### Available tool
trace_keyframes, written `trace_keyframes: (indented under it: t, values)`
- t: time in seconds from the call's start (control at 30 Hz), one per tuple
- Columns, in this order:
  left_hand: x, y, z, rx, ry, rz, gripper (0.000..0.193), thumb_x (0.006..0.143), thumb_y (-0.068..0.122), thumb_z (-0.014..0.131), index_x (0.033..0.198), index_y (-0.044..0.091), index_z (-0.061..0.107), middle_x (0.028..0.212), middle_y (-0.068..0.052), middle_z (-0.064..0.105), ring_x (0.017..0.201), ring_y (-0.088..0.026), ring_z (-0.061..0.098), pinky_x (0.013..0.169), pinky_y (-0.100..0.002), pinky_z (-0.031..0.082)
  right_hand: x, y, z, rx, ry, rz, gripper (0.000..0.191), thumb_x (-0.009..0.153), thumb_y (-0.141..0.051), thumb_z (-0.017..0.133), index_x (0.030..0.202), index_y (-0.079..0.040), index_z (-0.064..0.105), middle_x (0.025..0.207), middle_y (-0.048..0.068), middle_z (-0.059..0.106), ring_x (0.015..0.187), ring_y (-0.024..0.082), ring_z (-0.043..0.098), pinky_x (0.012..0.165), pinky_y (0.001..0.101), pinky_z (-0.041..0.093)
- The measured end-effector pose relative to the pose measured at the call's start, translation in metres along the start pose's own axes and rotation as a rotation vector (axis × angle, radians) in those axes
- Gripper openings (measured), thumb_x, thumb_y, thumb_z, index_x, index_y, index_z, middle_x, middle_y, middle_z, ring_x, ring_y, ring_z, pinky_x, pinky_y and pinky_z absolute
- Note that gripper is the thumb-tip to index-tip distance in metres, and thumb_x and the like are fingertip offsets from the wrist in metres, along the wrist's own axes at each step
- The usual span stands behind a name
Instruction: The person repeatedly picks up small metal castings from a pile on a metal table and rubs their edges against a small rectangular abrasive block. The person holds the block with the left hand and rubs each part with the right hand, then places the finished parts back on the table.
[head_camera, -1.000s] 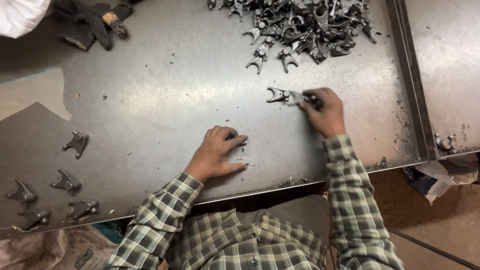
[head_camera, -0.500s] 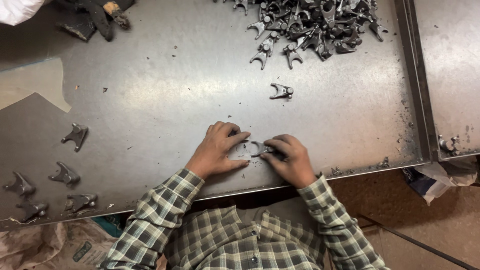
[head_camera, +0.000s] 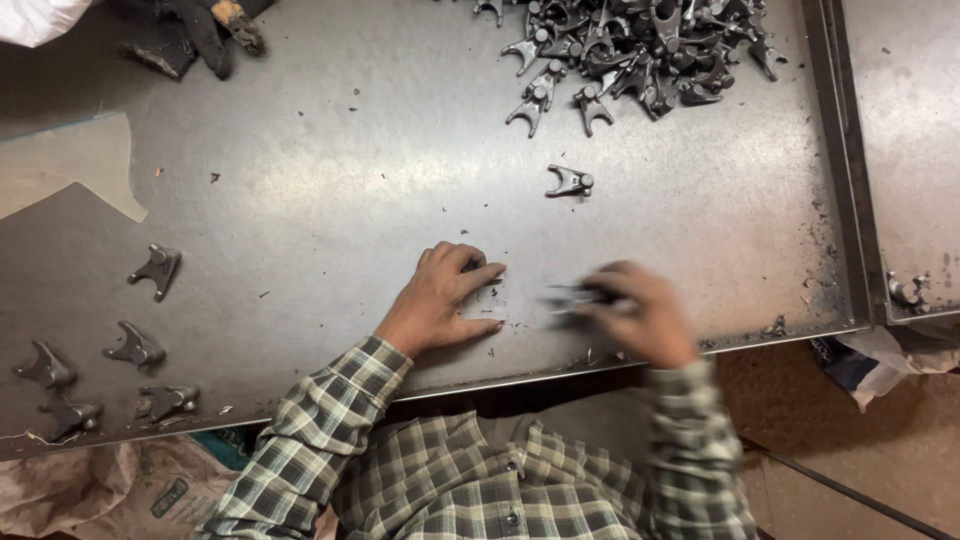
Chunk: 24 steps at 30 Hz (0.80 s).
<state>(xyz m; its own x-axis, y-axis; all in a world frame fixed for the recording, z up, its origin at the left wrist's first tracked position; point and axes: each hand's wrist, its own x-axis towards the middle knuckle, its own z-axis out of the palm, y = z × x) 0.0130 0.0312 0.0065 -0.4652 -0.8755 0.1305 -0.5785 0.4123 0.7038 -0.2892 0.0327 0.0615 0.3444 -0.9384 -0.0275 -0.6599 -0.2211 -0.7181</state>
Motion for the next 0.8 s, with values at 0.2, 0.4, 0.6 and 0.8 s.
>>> trace_keyframes:
  t: [0.2,0.4,0.6,0.8]
  values:
    - [-0.002,0.001,0.0,-0.013,0.009,-0.02,0.074,0.064,0.043,0.09,0.13,0.016,0.07,0.12,-0.007,0.06,0.115,-0.028,0.052,0.104,-0.044,0.045,-0.013,0.042,-0.048,0.551,0.937,0.098,0.052,0.095,-0.002,0.08,0.143,-0.008,0.059,0.141,0.012,0.061,0.121,0.022,0.064,0.096,0.0351,0.064]
    - [-0.001,0.002,-0.001,-0.04,0.006,-0.041,0.074,0.062,0.042,0.092,0.128,0.016,0.07,0.122,-0.006,0.061,0.117,-0.028,0.053,0.104,-0.043,0.047,0.077,0.002,0.001,-0.211,0.424,-0.115,0.06,0.086,-0.02,0.089,0.137,-0.002,0.063,0.135,0.018,0.06,0.111,0.031,0.06,0.085,0.0369,0.059]
    - [0.001,0.002,-0.002,-0.075,0.013,-0.061,0.071,0.061,0.042,0.093,0.123,0.016,0.072,0.121,-0.006,0.062,0.118,-0.027,0.054,0.103,-0.042,0.048,0.091,-0.026,0.008,-0.201,0.273,-0.139,0.033,0.085,-0.021,0.085,0.112,-0.004,0.075,0.103,0.012,0.073,0.089,0.025,0.072,0.079,0.034,0.059]
    - [-0.001,0.0,-0.001,-0.065,0.033,-0.04,0.07,0.06,0.04,0.093,0.122,0.015,0.072,0.119,-0.006,0.063,0.116,-0.028,0.055,0.103,-0.044,0.047,0.026,-0.016,0.035,-0.109,0.102,-0.171,0.029,0.082,-0.02,0.084,0.105,-0.005,0.076,0.1,0.011,0.073,0.085,0.022,0.074,0.073,0.0308,0.062]
